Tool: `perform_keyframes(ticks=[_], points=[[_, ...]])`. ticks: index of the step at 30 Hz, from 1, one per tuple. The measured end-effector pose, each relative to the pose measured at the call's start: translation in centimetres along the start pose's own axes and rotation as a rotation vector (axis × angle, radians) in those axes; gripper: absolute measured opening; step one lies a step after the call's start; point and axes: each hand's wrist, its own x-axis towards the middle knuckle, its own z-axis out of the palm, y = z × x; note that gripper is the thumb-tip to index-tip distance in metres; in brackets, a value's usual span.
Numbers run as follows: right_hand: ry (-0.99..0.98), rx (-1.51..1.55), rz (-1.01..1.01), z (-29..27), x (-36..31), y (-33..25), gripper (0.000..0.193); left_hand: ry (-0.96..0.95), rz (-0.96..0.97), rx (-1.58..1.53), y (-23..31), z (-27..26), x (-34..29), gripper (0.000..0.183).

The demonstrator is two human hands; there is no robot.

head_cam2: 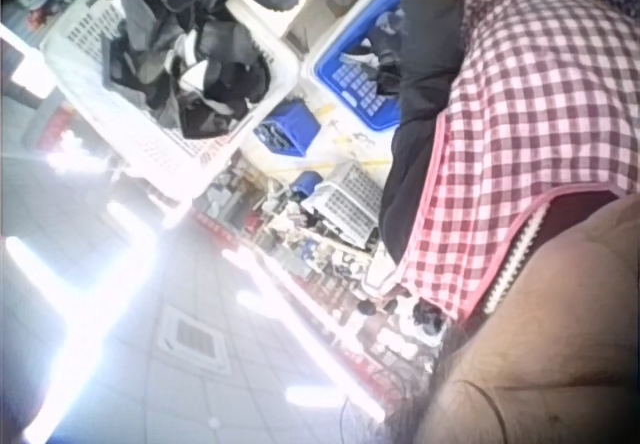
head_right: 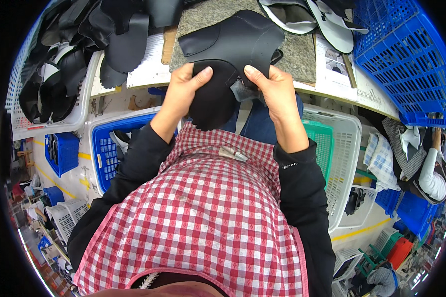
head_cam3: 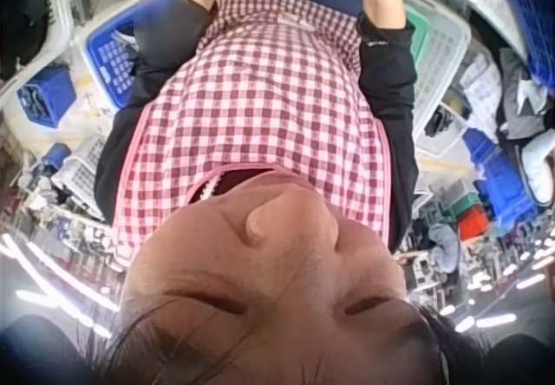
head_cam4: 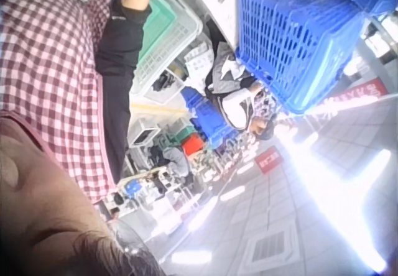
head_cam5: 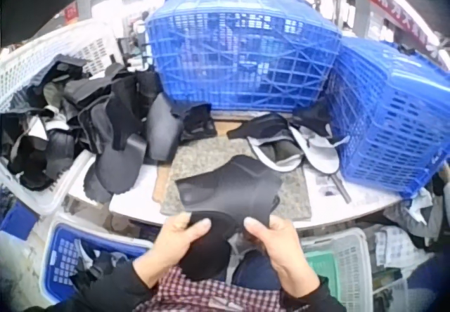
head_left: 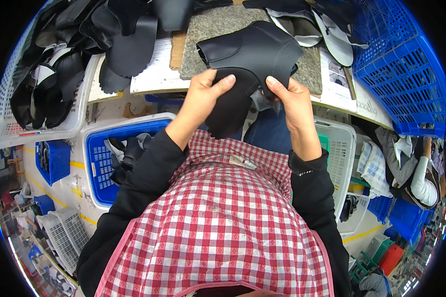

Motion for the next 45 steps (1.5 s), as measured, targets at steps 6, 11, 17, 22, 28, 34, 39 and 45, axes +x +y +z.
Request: perform_keyframes(ticks=[6, 11, 17, 22, 28, 34, 39, 45], points=[[-0.239, -1.039, -0.302, -1.0, -2.1, -7.7, 0.016, -0.375, -0.313, 0.689, 5.2, -8.9, 0.9, 0.026], [-0.63, -1.577, -1.103, -0.5, -6.6, -8.9, 0.014, -0.219, -0.364, -0.08, 4.2, -10.4, -1.7, 0.058], [-0.655, -1.515, -1.18, 0.3, -8.3, -5.8, 0.013, -0.486, -0.947, -0.148, -0.7, -5.3, -7.1, 0.07], [-0.592, -1.47, -1.138, -0.2, -8.8, -3.3, 0.01, -0.283, -0.807, -0.505, -6.2, -2.5, -8.9, 0.04], [-0.633, -1.546, -0.942, -1.4, -9.0, -1.6, 0.006, -0.481, -0.055, 1.007, -3.6, -1.7, -9.0, 0.043], [-0.608, -1.509, -0.953, -0.2, -9.0, -1.1, 0.007, -0.464, 0.25, 0.814, 1.2, -1.2, -4.4, 0.042], [-0.495, -1.501, -0.844, -0.6, -8.8, -0.2, 0.012, -0.56, -0.27, 0.607, -3.0, 3.3, -4.2, 0.011], [-0.253, -0.318, 0.478, -4.1, -8.7, 1.6, 0.022, -0.466, -0.529, 0.106, -5.0, 2.2, -4.7, 0.015]])
